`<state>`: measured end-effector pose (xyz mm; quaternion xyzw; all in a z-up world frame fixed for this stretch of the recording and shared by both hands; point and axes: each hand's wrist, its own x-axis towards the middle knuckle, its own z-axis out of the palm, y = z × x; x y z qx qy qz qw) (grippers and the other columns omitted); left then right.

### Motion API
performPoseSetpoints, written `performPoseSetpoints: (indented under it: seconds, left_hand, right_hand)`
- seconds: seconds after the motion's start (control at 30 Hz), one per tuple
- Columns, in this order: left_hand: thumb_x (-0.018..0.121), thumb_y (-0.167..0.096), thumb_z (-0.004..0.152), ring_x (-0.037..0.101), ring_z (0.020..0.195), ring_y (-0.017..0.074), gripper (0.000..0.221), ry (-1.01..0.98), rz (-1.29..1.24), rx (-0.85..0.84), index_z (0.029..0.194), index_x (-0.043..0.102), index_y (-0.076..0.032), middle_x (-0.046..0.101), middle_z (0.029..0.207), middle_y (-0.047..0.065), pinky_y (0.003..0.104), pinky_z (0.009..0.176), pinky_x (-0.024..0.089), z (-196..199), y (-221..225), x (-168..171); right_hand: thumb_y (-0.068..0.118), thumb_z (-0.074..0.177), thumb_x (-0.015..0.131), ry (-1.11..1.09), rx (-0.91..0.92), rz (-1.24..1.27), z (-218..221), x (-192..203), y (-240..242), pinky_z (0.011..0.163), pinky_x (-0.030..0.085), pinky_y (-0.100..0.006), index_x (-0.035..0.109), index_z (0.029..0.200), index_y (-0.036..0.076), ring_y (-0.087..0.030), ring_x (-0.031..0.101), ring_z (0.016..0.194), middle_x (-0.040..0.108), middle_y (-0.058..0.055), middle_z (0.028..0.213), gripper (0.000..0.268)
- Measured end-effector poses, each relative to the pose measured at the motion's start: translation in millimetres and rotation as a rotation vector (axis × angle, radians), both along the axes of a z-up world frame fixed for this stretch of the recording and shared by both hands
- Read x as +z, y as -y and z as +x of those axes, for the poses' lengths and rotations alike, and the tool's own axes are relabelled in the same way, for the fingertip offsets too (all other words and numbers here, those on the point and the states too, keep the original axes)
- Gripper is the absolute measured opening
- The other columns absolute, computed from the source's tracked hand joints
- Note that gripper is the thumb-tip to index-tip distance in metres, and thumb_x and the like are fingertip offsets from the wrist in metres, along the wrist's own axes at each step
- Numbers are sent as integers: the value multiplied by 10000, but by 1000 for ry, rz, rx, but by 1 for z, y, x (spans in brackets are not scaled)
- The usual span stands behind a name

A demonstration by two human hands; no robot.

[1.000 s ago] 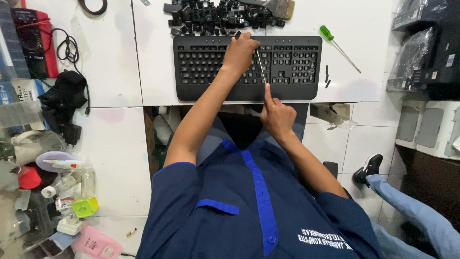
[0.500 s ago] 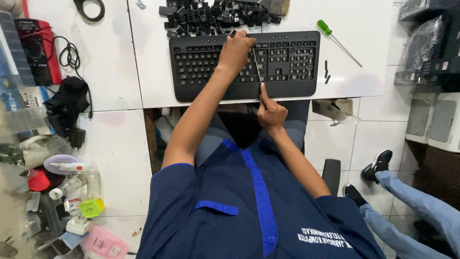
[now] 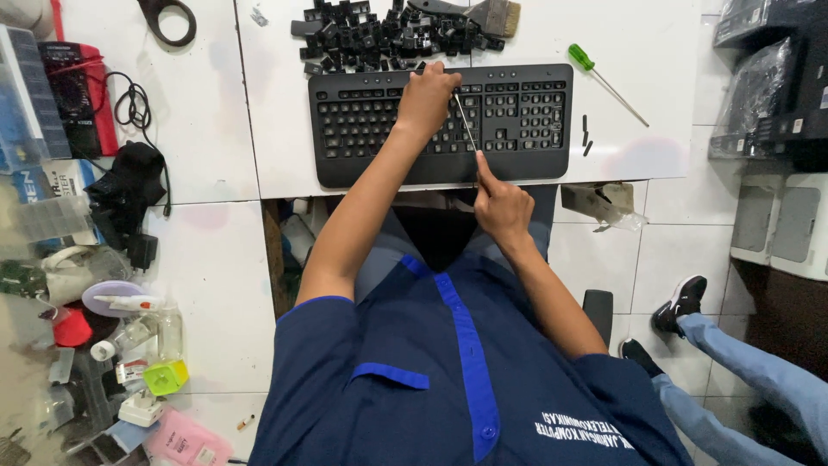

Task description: Removing individual keys from a computer keyboard using a flathead screwdriver as a prying tool.

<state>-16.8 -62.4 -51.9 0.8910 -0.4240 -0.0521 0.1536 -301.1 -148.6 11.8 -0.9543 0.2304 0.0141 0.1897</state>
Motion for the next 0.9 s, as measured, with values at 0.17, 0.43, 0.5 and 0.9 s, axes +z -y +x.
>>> performPoseSetpoints:
  seconds: [0.17, 0.43, 0.5, 0.9]
  left_hand:
    - [785, 200, 931, 716, 1216, 494, 515, -31, -2, 16, 1339, 828, -111, 704, 1235, 213, 763, 966, 669, -2, 0, 8]
    - [786, 200, 925, 700, 1250, 489, 545, -19, 6, 10, 1375, 809, -108, 696, 1265, 218, 752, 962, 663, -3, 0, 10]
    - [751, 205, 945, 724, 1200, 455, 548, 0, -5, 8, 1363, 853, -135, 726, 1207, 191, 723, 941, 656, 0, 2, 5]
    - [952, 41, 973, 787, 1265, 546, 285, -64, -73, 91, 1211, 893, -104, 740, 1163, 236, 868, 1033, 605, 0, 12, -11]
  right_hand:
    - [278, 1107, 633, -67, 0, -43, -2, 13, -3, 578, 506, -687, 537, 1804, 498, -553, 740, 697, 770, -129, 746, 737]
    - [260, 990, 618, -140, 96, -160, 7, 35, 18, 547, 522, -652, 531, 1785, 541, -552, 766, 688, 789, -155, 750, 848]
    - [265, 979, 635, -224, 157, -235, 12, 50, 21, 526, 543, -619, 499, 1803, 492, -512, 771, 631, 777, -167, 719, 865]
    - [324, 1055, 619, -335, 252, -200, 50, 106, 58, 644, 653, -577, 718, 1665, 495, -477, 865, 720, 832, -157, 756, 642]
